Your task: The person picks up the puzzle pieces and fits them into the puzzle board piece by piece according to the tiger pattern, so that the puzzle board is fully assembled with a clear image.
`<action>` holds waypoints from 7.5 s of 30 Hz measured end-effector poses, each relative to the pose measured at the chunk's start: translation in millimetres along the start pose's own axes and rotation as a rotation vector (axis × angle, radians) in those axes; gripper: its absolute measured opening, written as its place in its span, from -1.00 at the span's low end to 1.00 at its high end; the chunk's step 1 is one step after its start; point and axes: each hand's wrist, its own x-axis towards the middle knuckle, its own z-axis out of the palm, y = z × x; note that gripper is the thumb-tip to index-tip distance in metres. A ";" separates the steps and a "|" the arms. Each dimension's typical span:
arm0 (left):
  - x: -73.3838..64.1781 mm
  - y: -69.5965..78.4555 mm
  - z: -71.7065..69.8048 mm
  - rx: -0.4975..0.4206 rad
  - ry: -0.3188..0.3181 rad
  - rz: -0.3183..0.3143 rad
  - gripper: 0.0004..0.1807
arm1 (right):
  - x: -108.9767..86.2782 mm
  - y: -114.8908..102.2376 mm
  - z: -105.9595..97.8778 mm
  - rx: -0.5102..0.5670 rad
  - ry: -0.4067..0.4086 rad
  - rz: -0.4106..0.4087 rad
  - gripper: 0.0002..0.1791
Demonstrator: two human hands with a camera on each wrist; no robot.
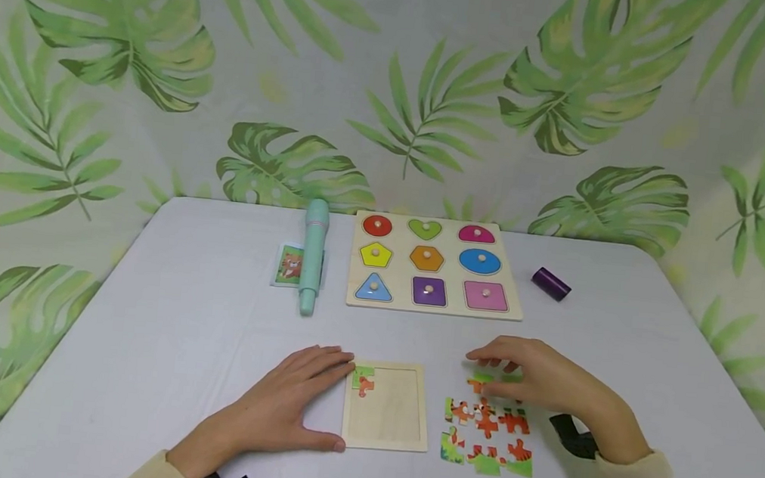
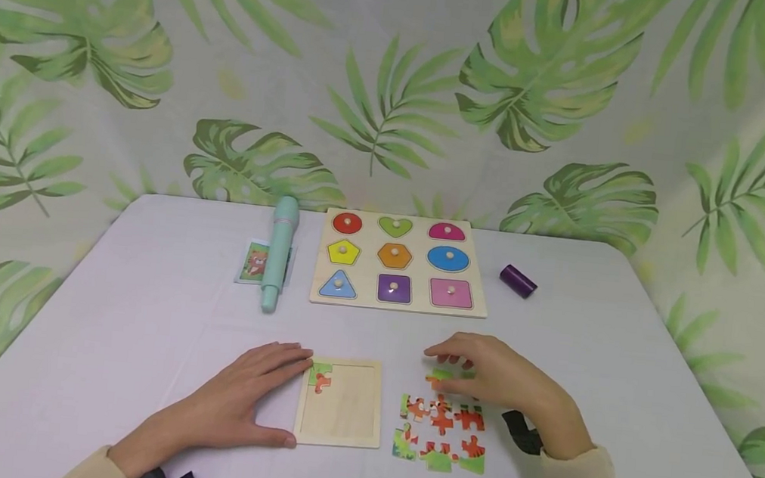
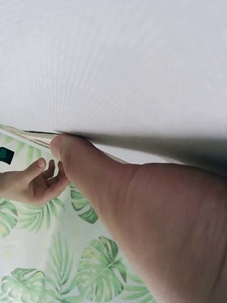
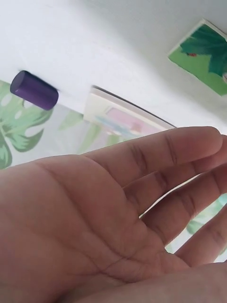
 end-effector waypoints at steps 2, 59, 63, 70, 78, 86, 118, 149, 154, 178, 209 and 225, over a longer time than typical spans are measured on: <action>0.1 0.5 -0.3 -0.003 -0.008 -0.010 0.15 | -0.6 1.6 0.0 0.009 -0.008 0.005 -0.47; -0.2 1.1 -0.1 -0.014 -0.002 -0.020 0.17 | 2.3 11.9 3.8 -0.081 -0.075 0.029 -0.61; -0.4 0.8 0.3 -0.003 0.001 -0.016 0.18 | 2.1 11.6 4.3 -0.081 -0.067 0.023 -0.61; -0.1 1.1 -0.5 0.000 0.001 -0.020 0.18 | 1.8 10.5 4.0 -0.078 -0.054 0.019 -0.61; -0.2 1.1 -0.7 -0.008 -0.004 -0.017 0.18 | 0.8 9.0 3.0 -0.067 -0.039 0.014 -0.61; -0.3 0.7 -0.5 -0.009 -0.005 -0.016 0.18 | -0.1 6.9 0.4 -0.085 -0.013 0.000 -0.61; -0.2 0.0 0.7 -0.006 -0.007 -0.016 0.17 | 17.3 -22.5 -13.0 -0.126 0.026 -0.090 -0.61; -0.3 0.6 0.4 -0.008 -0.013 -0.022 0.16 | 39.1 -51.5 -10.4 -0.158 0.041 -0.162 -0.62; -0.5 0.6 -0.3 -0.003 -0.007 -0.013 0.15 | 42.7 -55.1 -6.8 -0.151 0.052 -0.184 -0.61; -0.2 0.7 -0.3 0.002 -0.006 -0.011 0.15 | 57.2 -68.1 7.3 -0.105 0.025 -0.235 -0.62; -0.7 -2.4 1.7 0.005 0.017 0.014 0.15 | 73.5 -80.6 33.3 -0.063 -0.053 -0.208 -0.62; -0.7 -2.1 0.7 0.002 0.004 0.023 0.03 | 79.3 -79.1 45.1 -0.093 -0.065 -0.206 -0.61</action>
